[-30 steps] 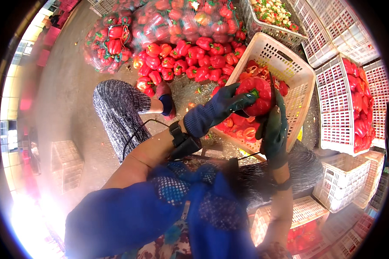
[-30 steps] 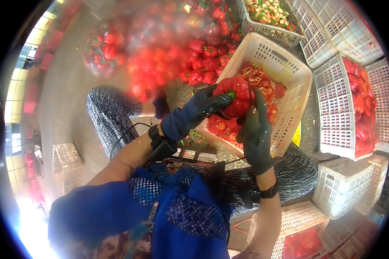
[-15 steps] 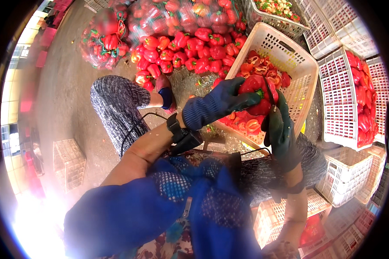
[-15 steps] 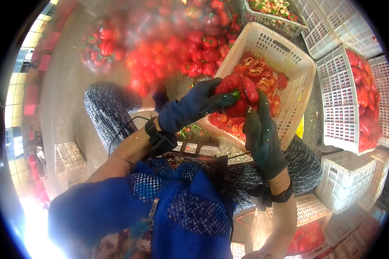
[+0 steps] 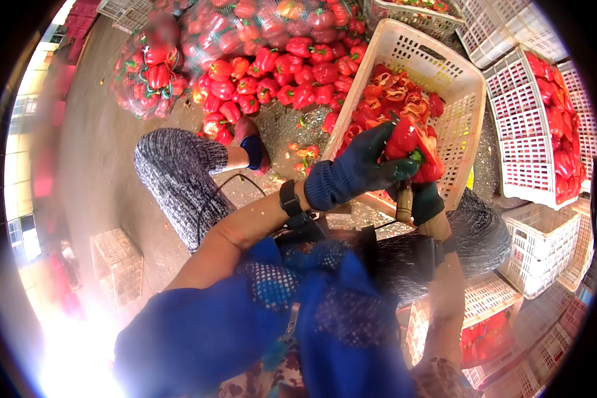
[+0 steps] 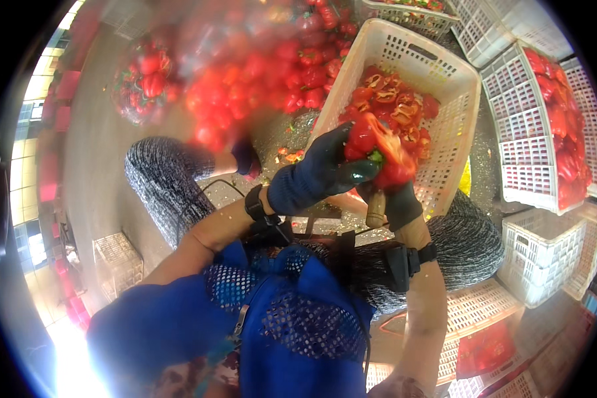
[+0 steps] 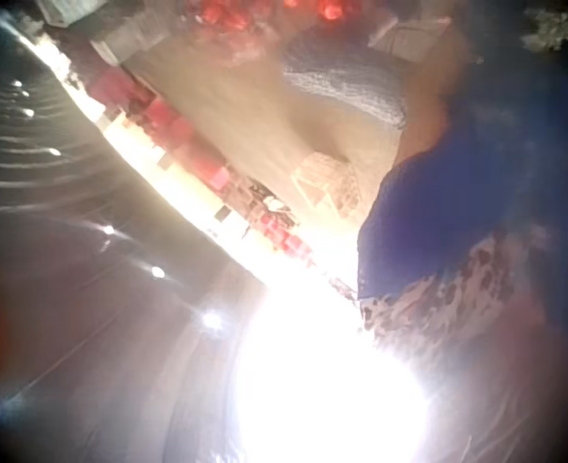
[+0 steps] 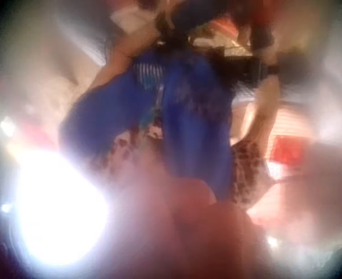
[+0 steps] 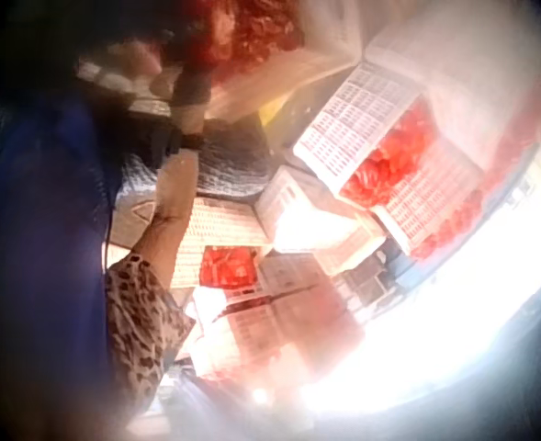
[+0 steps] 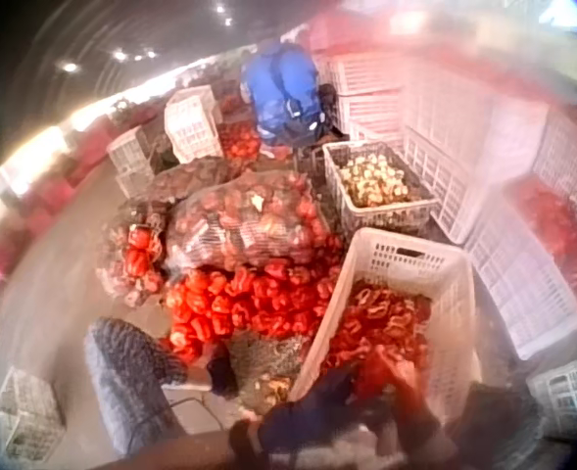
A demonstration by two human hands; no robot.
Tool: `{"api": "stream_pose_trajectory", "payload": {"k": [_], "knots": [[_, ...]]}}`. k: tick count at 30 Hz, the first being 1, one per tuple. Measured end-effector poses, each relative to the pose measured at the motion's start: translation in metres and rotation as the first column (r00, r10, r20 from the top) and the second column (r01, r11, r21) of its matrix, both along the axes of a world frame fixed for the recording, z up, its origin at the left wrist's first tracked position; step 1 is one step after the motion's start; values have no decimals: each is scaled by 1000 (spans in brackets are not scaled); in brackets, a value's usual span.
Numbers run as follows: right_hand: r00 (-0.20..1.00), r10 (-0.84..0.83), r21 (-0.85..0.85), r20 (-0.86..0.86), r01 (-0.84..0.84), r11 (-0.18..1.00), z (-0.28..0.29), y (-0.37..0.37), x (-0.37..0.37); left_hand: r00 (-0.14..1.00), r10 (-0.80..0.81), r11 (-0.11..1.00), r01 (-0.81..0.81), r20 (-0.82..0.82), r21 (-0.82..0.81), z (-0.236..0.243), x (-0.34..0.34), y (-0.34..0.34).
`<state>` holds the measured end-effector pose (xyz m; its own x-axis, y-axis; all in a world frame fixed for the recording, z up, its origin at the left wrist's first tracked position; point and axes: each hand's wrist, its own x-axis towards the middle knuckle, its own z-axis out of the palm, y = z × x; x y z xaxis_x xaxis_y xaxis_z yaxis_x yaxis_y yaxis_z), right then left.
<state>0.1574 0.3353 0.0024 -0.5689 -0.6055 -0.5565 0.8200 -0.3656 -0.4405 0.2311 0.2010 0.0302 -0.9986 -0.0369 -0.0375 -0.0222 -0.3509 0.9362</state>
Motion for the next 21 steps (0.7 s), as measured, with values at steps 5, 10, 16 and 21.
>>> {"api": "stream_pose_trajectory", "payload": {"k": [5, 10, 16, 21], "knots": [[995, 57, -165, -79, -70, 984, 21, 28, -5, 912, 46, 795, -280, -407, -538, -32, -24, -18], [992, 113, -112, -63, -120, 986, 4, 29, -2, 979, -99, 895, 9, -180, -447, -35, -16, -30], [875, -87, 167, -476, 187, 968, 9, 9, -1, 947, 159, 970, -203, 279, 134, -36, -4, -6], [589, 62, 350, -806, 388, 853, 22, -2, 15, 931, 86, 844, -257, 354, 471, -19, 3, 25]]}}
